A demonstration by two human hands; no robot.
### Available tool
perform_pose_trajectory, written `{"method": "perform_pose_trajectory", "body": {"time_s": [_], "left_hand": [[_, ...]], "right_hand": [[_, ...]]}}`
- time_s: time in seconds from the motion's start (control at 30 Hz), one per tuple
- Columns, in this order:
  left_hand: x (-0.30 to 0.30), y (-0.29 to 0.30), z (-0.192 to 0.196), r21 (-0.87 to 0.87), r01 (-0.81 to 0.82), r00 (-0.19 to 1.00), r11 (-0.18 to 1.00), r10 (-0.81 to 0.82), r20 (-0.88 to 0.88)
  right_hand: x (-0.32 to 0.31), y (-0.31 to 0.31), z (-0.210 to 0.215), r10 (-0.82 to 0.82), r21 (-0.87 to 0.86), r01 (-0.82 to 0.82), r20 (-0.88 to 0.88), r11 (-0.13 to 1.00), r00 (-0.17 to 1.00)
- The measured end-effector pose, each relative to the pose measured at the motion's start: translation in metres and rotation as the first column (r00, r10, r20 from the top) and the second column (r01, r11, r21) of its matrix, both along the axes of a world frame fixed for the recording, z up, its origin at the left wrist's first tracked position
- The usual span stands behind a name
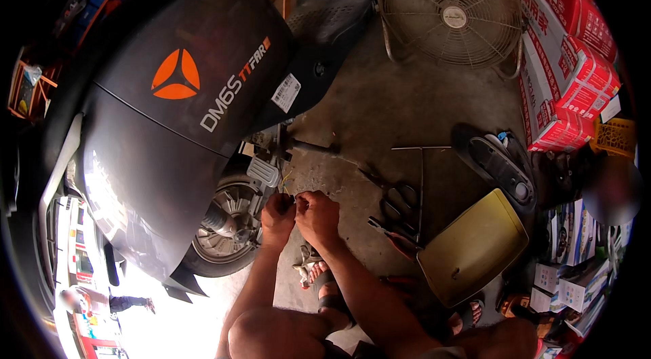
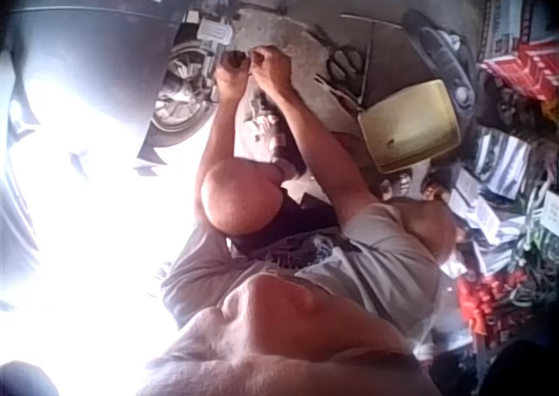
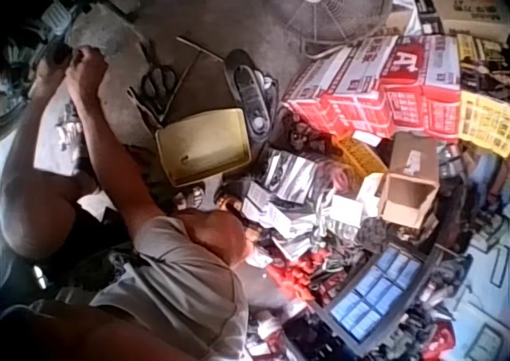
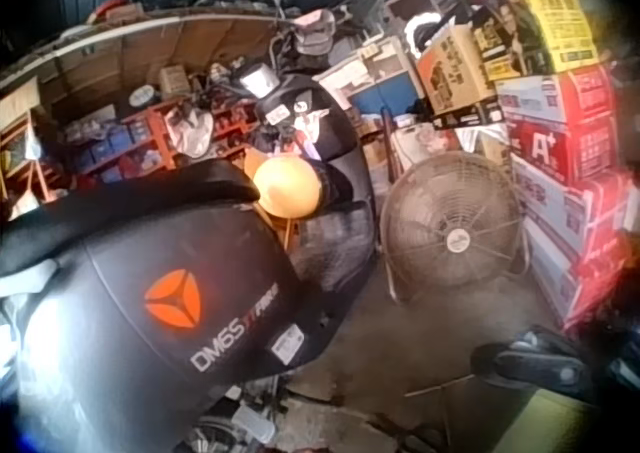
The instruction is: The person works on the wiring of a scooter's rear section, using pliers to strip and twist wires, then wrapping connections with electrical tape. The task involves repeated handling of small wire segments and tools.
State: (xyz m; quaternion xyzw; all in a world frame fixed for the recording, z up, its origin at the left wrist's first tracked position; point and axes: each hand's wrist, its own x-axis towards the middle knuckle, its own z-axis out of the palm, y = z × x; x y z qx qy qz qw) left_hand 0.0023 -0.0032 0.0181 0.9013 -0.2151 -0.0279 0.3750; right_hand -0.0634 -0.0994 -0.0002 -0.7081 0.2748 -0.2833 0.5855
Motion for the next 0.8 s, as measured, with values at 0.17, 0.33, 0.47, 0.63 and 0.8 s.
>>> {"method": "perform_pose_trajectory", "body": {"time_s": [0.17,0.33,0.47,0.63,0.8], "left_hand": [[0.0,0.005,-0.005,-0.106,0.027,0.998,0.994,-0.032,-0.053],[0.009,0.015,-0.02,-0.121,0.029,1.0,0.992,-0.028,0.013],[0.009,0.019,-0.022,-0.134,0.026,1.0,0.991,-0.025,0.014],[0.002,0.016,-0.013,-0.229,-0.057,0.981,0.972,0.012,-0.193],[-0.002,0.013,-0.005,-0.23,-0.083,0.977,0.97,0.033,-0.213]], "right_hand": [[0.002,0.006,0.007,0.039,-0.121,-0.053,-0.116,0.991,0.993],[0.016,0.007,0.002,0.012,-0.285,-0.049,-0.132,0.957,0.991],[0.02,0.009,0.0,0.029,-0.248,-0.047,-0.076,0.968,0.997],[0.033,0.018,-0.036,0.061,0.26,-0.093,0.129,0.961,0.99],[0.037,0.014,-0.05,0.112,0.646,-0.299,0.314,0.702,0.943]]}}
